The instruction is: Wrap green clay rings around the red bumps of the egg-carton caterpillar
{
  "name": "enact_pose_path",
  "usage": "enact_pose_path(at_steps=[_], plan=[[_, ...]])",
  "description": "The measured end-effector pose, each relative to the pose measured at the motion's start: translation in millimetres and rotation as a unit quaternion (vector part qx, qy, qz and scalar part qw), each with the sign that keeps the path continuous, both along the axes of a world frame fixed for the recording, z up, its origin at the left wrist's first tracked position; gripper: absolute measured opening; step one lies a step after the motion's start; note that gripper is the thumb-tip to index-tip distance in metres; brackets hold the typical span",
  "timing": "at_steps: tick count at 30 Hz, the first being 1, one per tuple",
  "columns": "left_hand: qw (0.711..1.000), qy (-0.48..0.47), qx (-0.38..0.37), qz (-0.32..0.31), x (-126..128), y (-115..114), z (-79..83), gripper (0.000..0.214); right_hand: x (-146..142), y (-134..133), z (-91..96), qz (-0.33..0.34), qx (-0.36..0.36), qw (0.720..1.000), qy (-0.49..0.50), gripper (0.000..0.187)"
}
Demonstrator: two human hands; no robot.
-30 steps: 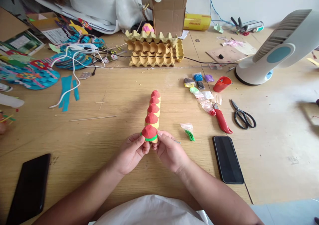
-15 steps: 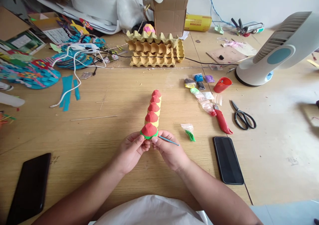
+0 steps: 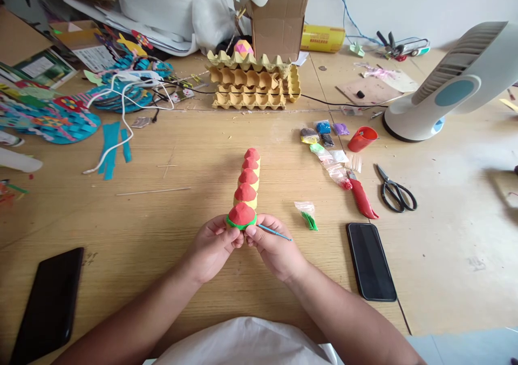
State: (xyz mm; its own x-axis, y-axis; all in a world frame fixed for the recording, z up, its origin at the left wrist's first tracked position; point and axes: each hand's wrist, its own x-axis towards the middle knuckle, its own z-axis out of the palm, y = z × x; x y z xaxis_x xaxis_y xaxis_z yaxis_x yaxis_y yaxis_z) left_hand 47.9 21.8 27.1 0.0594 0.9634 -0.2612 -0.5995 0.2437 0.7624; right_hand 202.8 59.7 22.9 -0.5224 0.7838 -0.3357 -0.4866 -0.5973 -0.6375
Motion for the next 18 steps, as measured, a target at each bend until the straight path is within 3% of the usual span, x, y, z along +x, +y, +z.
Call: enact_pose_path(at_steps=[3, 7, 18], plan=[[0.999, -0.043, -0.014, -0.023, -2.7, 0.6, 0.4, 0.032, 1.0, 0.7, 1.8, 0.009, -0.011, 1.0, 0.011, 0.024], [0.998, -0.051, -0.042, -0.007, -4.5, 0.5, 1.2, 0.03, 1.4, 1.3, 2.8, 0.021, -0.017, 0.999, 0.023, 0.024], [0.997, -0.062, -0.03, -0.019, -4.9, 1.1, -1.3, 0.029, 2.3, 2.2, 1.9, 0.026, -0.027, 0.998, 0.044, 0.024]])
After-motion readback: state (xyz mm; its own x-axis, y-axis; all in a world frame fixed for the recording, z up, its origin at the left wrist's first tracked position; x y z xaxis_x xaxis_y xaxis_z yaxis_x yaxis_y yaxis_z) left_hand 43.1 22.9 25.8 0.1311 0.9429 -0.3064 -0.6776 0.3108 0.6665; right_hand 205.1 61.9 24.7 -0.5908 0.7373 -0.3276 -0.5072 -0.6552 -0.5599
